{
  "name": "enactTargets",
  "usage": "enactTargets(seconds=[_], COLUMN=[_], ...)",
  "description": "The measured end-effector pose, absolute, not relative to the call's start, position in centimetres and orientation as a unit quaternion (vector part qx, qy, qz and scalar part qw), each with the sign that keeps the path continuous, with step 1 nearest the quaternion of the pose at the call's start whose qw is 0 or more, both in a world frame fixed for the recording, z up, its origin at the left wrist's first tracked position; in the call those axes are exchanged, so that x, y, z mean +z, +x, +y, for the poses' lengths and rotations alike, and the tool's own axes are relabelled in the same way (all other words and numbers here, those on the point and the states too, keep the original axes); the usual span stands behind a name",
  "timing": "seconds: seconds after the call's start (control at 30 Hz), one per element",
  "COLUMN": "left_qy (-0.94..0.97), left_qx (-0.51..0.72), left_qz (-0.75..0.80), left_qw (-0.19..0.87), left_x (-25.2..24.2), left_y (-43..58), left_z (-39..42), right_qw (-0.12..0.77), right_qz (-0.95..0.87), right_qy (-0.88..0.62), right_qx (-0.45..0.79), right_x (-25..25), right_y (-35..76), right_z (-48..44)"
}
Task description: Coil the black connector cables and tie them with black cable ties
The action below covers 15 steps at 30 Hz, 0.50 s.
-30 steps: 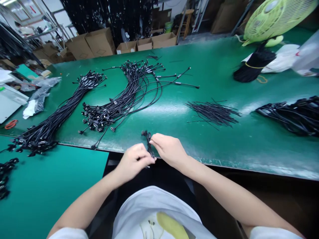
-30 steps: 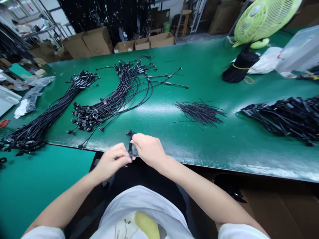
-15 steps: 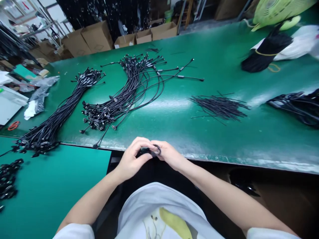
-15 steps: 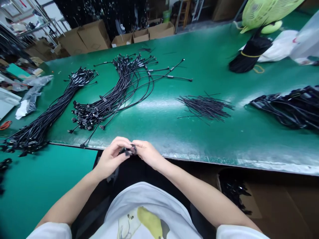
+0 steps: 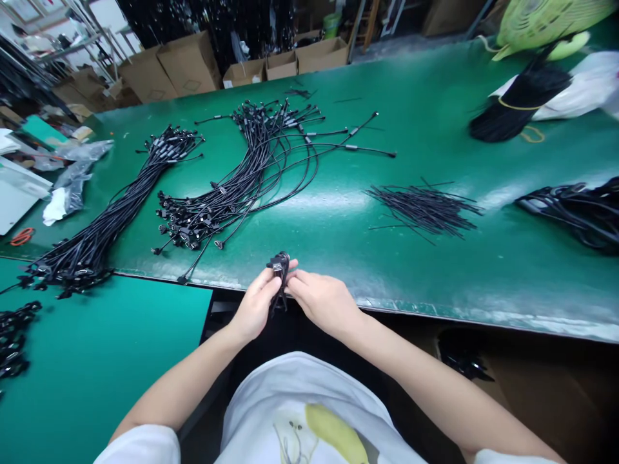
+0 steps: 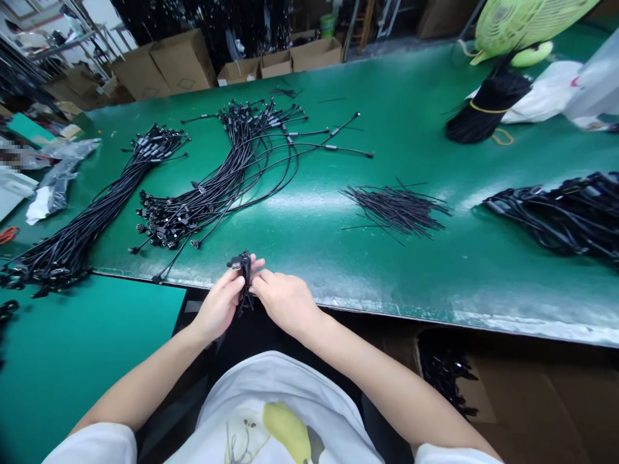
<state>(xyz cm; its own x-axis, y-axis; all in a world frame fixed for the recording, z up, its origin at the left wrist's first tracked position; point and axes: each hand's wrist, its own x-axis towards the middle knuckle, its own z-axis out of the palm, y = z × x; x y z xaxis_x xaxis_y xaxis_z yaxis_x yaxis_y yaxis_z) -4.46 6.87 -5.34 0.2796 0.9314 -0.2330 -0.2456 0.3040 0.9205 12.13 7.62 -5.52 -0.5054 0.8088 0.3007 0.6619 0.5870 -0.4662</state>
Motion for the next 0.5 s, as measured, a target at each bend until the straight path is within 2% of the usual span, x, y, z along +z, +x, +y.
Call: enactTargets(seconds=[0.1,0.23,0.3,0.37,0.5], left_qy=[0.427,0.476,0.491,0.488,0.429], left_qx=[0.415,0.423,0.425,0.417,0.342], left_qz=[0.44,0.471,0.48,0.465,0.399], left_qw=[0.672,0.61,0.589,0.609,0.734], left_x=[-5.9,-5.5,-5.1,-4.8,-4.7], left_y=[-4.8,-4.3,-3.6,-2.9,-2.1], left_z=[7.5,7.6,7.3,7.0,6.6], right_qw=[0.214,0.31,0.367,0.418,0.501], right_qz=[-0.853,-0.741,-0.693,-0.642,-0.526], right_qy=[-0.438,-0.535,-0.53,-0.508,-0.421], right_qx=[0.187,0.263,0.322,0.394,0.543], right_x=[-4.4,-3.2,-3.5,-4.1,-4.9], right_y=[13.1,12.9,12.0,11.1,10.6], right_z=[7.5,8.1,8.7,9.4,10.1])
